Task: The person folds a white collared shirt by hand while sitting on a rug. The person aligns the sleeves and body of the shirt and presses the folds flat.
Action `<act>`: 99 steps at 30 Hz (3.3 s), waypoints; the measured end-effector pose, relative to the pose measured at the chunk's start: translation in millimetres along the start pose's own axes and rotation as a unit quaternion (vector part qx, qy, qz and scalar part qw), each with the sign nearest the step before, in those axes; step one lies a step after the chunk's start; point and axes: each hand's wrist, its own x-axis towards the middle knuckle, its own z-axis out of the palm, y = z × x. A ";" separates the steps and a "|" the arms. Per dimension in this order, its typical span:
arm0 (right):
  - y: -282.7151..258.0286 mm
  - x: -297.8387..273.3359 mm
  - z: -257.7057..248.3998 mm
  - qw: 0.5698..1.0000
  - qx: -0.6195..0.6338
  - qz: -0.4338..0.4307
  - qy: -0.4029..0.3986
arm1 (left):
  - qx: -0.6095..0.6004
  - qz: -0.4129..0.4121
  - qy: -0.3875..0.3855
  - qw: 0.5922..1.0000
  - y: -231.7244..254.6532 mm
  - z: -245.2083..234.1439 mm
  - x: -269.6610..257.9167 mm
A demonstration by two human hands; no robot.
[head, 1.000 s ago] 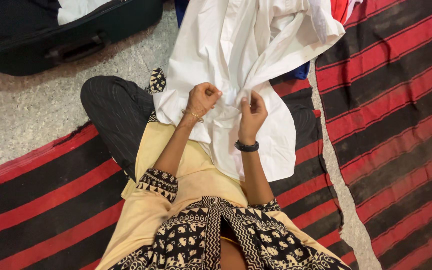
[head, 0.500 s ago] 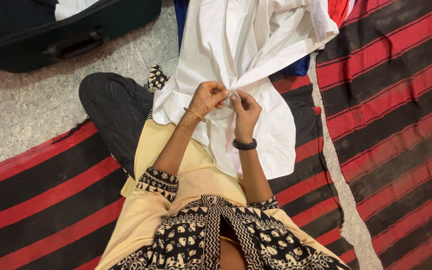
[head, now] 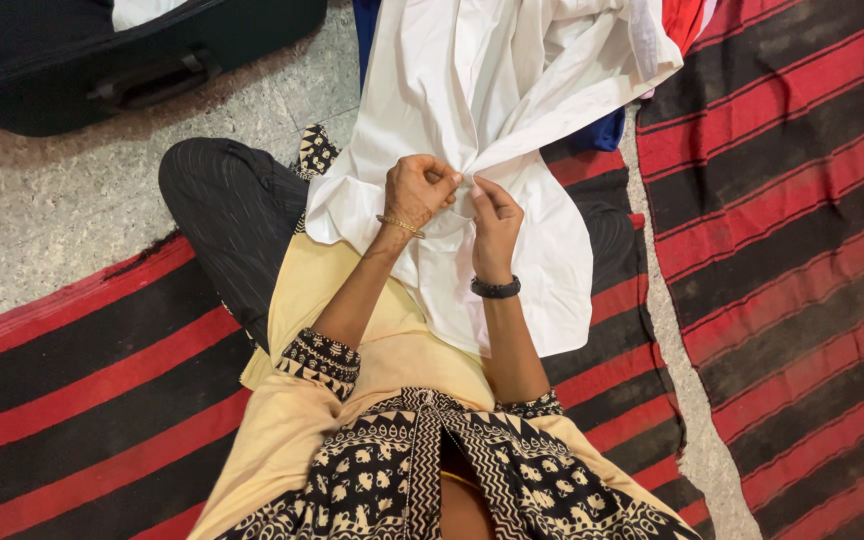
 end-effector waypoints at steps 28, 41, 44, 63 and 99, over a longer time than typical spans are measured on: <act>-35.5 64.7 -29.4 0.992 0.055 0.080 -0.076 | 0.378 0.339 -0.026 0.861 8.3 3.0 -123.9; -45.5 86.9 -46.5 0.985 0.117 0.075 -0.102 | 0.158 0.183 -0.297 0.924 -10.0 24.7 -148.8; -45.3 89.4 -48.3 0.980 0.136 0.077 -0.122 | 0.131 0.161 -0.155 0.966 -36.7 18.5 -122.7; -12.1 14.3 -73.9 0.980 -0.096 0.164 -0.059 | 0.455 0.115 -0.208 0.858 -89.9 -72.5 -30.5; -216.4 -115.0 -66.4 0.949 -0.240 -0.204 0.012 | 0.456 0.509 -0.045 0.729 81.2 -89.0 -89.6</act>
